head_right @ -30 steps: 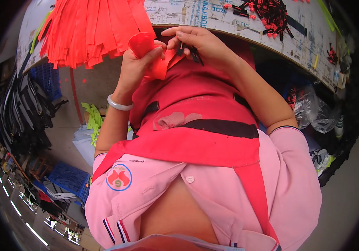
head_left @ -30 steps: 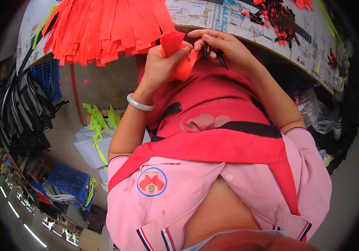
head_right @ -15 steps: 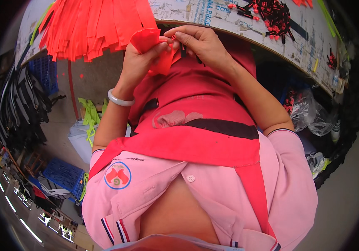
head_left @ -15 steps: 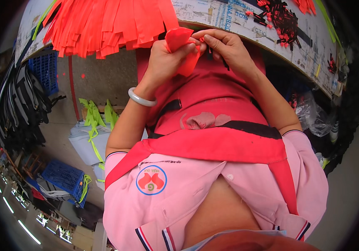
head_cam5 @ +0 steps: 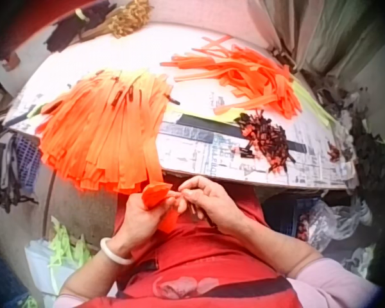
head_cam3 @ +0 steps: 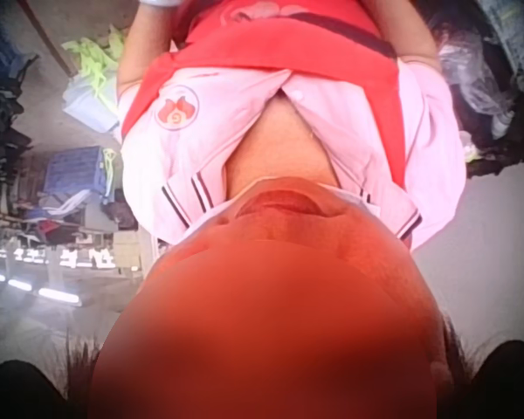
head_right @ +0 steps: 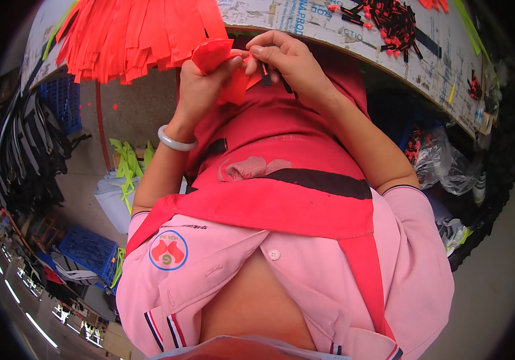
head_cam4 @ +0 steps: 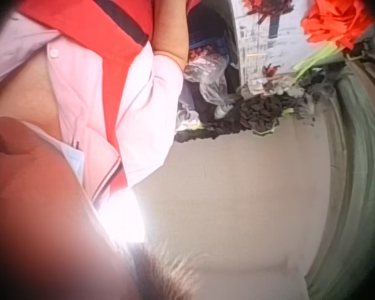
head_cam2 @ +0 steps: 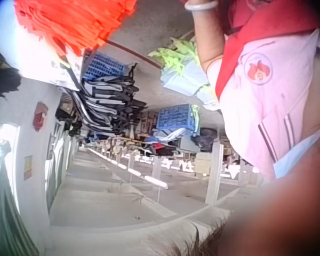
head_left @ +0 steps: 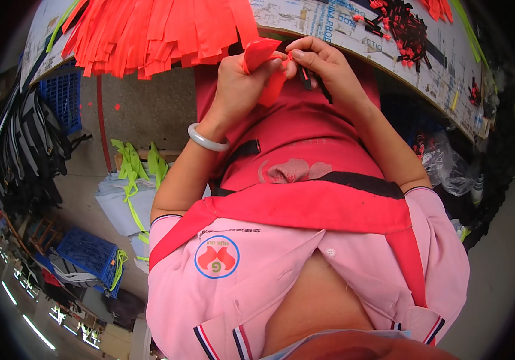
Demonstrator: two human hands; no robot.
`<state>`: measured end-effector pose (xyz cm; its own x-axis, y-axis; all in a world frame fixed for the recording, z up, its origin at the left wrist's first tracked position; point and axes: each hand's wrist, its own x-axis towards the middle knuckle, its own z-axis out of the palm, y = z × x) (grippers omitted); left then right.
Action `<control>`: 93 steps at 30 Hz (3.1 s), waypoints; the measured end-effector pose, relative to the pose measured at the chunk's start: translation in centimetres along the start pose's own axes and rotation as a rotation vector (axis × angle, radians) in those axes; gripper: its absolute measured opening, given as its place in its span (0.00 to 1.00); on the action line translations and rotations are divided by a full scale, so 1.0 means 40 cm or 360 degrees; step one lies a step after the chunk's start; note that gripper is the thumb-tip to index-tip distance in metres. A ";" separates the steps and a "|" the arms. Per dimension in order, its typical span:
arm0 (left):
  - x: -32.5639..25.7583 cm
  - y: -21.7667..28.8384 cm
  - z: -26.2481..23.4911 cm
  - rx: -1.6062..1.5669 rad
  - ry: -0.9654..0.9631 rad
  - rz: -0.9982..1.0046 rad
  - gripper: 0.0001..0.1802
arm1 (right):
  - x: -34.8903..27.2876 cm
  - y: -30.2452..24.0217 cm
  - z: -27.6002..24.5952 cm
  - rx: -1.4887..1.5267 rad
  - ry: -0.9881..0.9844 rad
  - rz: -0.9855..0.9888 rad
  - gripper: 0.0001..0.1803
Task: Assembling components for safety vests by threading plastic clips onto red fabric straps at a workbench.
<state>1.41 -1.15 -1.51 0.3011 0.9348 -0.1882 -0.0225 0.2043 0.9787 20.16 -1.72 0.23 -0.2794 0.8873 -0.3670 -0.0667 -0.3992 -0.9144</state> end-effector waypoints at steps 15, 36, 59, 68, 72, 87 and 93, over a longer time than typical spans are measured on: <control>-0.006 0.004 -0.002 -0.0124 -0.0177 0.0048 0.07 | 0.017 0.030 0.020 0.0096 -0.0064 -0.0020 0.13; -0.002 -0.058 -0.021 -0.0256 0.0010 0.0030 0.06 | 0.013 0.060 0.031 0.0181 0.0023 0.0056 0.18; 0.007 0.017 -0.083 -0.0657 -0.0285 -0.0297 0.12 | -0.018 -0.045 0.039 -0.0242 -0.0111 -0.0047 0.11; 0.003 0.019 -0.092 -0.0543 -0.0321 -0.0289 0.11 | -0.016 -0.037 0.037 -0.0262 -0.0082 -0.0075 0.10; -0.001 0.029 -0.087 -0.0550 -0.0301 -0.0284 0.10 | -0.014 -0.040 0.037 -0.0263 -0.0181 -0.0010 0.09; 0.005 0.011 -0.104 -0.0488 -0.0425 -0.0333 0.12 | -0.007 -0.031 0.042 -0.0217 -0.0113 -0.0027 0.09; -0.002 0.019 -0.073 -0.0598 -0.0170 -0.0199 0.06 | -0.008 -0.007 0.057 -0.0180 0.0085 -0.0142 0.10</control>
<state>-1.41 -0.22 -0.98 0.4207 0.8646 -0.2746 -0.3202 0.4247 0.8468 18.09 -2.40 1.00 -0.2257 0.9303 -0.2892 0.0201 -0.2924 -0.9561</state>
